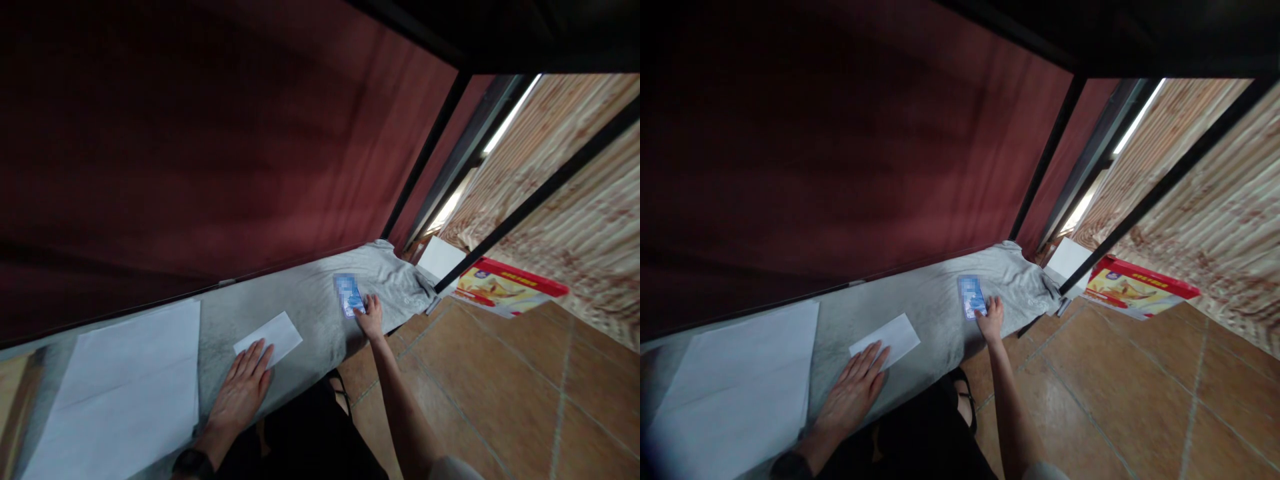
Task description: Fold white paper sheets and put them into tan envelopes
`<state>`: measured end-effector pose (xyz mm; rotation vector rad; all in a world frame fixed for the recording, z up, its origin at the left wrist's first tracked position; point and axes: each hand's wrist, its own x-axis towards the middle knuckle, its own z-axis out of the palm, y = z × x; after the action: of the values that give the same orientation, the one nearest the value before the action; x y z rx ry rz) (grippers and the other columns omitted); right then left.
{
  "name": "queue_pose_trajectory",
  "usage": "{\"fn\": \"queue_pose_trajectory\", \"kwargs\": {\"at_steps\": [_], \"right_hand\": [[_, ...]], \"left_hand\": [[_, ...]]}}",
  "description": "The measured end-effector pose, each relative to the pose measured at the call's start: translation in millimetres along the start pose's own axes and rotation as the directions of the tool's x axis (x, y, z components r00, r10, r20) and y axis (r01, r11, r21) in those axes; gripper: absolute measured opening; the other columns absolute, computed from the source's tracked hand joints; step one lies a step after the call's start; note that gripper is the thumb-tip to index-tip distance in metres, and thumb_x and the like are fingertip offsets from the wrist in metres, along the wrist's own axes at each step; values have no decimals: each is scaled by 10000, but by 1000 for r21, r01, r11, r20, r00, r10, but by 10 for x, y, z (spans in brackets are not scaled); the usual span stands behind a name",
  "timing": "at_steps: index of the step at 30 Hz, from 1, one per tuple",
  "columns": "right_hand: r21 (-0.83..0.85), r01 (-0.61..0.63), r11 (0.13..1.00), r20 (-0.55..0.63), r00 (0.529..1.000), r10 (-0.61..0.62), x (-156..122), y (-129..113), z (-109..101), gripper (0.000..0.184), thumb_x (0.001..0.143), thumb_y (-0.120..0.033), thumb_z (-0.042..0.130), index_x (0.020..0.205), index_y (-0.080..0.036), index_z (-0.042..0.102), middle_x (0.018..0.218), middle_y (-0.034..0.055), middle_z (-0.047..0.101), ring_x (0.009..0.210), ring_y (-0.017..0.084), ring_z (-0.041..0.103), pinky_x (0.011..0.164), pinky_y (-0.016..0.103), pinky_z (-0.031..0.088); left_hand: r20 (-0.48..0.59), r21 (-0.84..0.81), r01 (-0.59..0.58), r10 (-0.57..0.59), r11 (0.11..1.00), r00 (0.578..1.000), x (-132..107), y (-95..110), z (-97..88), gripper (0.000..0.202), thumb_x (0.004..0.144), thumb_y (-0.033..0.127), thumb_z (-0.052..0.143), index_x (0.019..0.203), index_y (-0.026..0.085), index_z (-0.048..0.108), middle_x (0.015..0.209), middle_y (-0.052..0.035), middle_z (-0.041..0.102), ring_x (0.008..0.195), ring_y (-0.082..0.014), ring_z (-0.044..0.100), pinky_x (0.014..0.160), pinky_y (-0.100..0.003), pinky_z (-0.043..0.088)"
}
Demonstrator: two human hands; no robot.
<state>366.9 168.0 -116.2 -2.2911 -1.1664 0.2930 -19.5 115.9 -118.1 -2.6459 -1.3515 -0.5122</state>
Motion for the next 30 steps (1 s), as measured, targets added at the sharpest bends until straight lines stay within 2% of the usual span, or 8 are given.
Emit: {"fn": "queue_pose_trajectory", "kwargs": {"at_steps": [7,12,21,25,30], "right_hand": [[-21,-24,1000,21,999,24,3,-16,-12,657,868,-398,524,1444,-91,452,1568,177,349,1450,284,324,1166,381,284],[-29,-34,999,35,999,35,10,-74,-36,609,890,-408,503,1426,-119,485,1548,161,393,1429,285,364,1155,375,293],[-126,5,992,61,998,3,-48,-261,7,765,846,-540,587,1473,-145,396,1515,176,422,1430,308,336,1163,436,194],[-178,17,984,67,998,-5,-5,-374,8,775,820,-575,607,1449,-165,415,1424,196,493,1357,342,415,1108,484,229],[-233,-29,972,86,995,50,106,-461,-26,734,770,-582,657,1356,-170,496,1311,183,548,1268,358,478,1061,469,273]], "left_hand": [[-14,22,-14,14,1000,1000,-3,-9,-2,490,971,368,399,1405,193,542,1486,-113,512,1343,-280,519,1101,-476,430],[-7,28,-14,14,1000,1000,-4,-4,-6,498,967,370,409,1413,187,535,1498,-113,496,1349,-278,514,1108,-472,424],[16,14,1,-1,1000,1000,-17,-15,30,496,967,368,417,1420,198,531,1506,-106,487,1360,-278,500,1121,-477,408],[7,1,4,-4,1000,1000,-28,-23,46,496,965,364,423,1417,192,534,1505,-110,488,1356,-287,504,1121,-480,404],[1,17,-5,5,1000,1000,-29,-27,56,491,967,355,425,1421,202,528,1508,-98,487,1360,-274,501,1124,-464,404]]}}
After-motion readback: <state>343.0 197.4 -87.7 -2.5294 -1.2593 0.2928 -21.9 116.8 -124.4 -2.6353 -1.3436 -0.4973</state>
